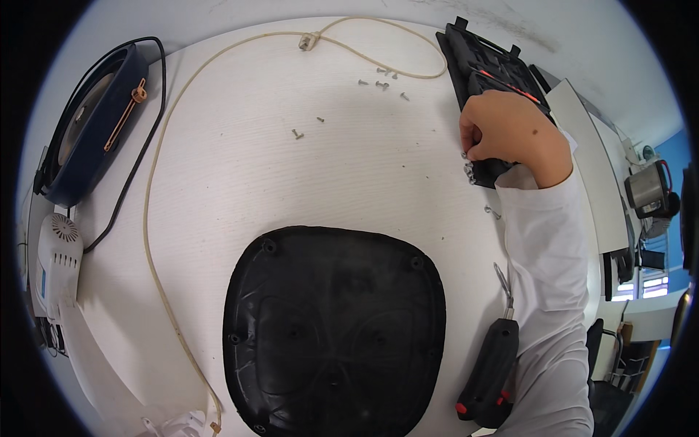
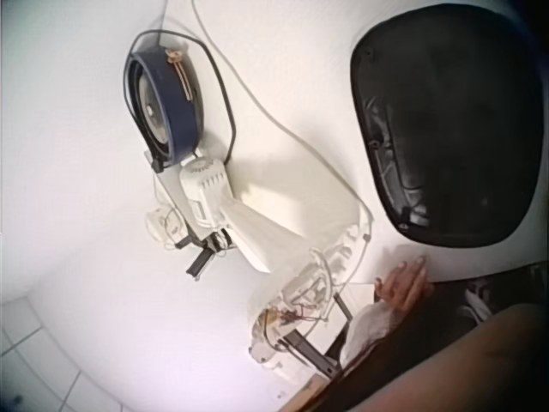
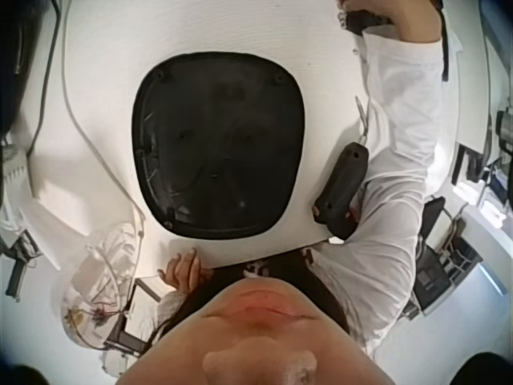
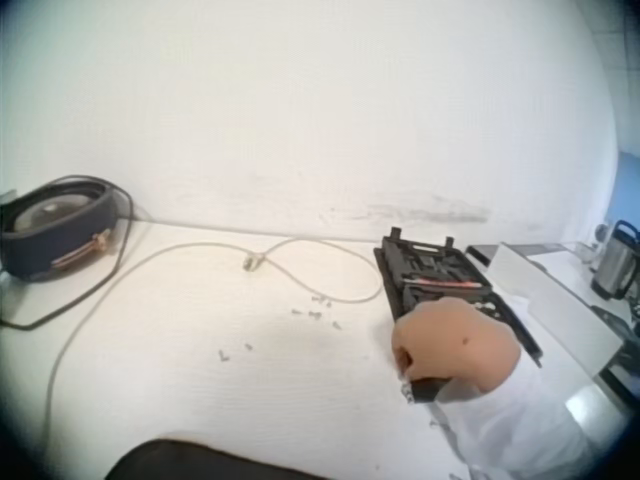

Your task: The person assembles an electronic device by inserting screws into a white plastic housing and tightening them with a cordless screwdriver. They repeatedly pick up screws from the table, position them, and use the tool to secure components inside the housing.

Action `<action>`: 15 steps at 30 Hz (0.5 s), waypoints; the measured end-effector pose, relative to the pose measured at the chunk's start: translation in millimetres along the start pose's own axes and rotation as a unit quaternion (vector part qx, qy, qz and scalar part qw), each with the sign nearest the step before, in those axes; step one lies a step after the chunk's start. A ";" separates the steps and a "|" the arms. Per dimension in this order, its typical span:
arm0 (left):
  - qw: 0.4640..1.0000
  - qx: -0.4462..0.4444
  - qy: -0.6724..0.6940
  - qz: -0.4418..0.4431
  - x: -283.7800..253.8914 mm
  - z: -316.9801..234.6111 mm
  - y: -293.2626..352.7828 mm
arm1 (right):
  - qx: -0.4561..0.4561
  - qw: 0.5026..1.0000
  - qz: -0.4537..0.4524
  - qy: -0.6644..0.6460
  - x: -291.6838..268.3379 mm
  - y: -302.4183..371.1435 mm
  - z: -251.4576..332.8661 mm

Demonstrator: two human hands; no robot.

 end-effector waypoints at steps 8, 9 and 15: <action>1.000 -0.005 0.002 -0.022 -0.1 0.4 -5.6 | -0.018 1.000 0.005 -0.014 -1.4 4.2 -3.6; 1.000 -0.010 0.000 -0.022 0.1 0.0 -5.2 | -0.017 1.000 0.009 -0.018 -2.5 3.8 -1.3; 0.998 -0.014 -0.008 -0.056 1.1 -1.3 -4.6 | -0.055 0.997 -0.038 -0.025 0.3 0.7 -0.6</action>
Point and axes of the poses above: each hand's wrist, its own y-axis away from the middle knuckle, its own x-axis out of the palm, z = x × y, the point moved 7 cm from there along -y, towards the middle knuckle, and after that the axes turned 12 degrees about z, right-handed, at the moved point
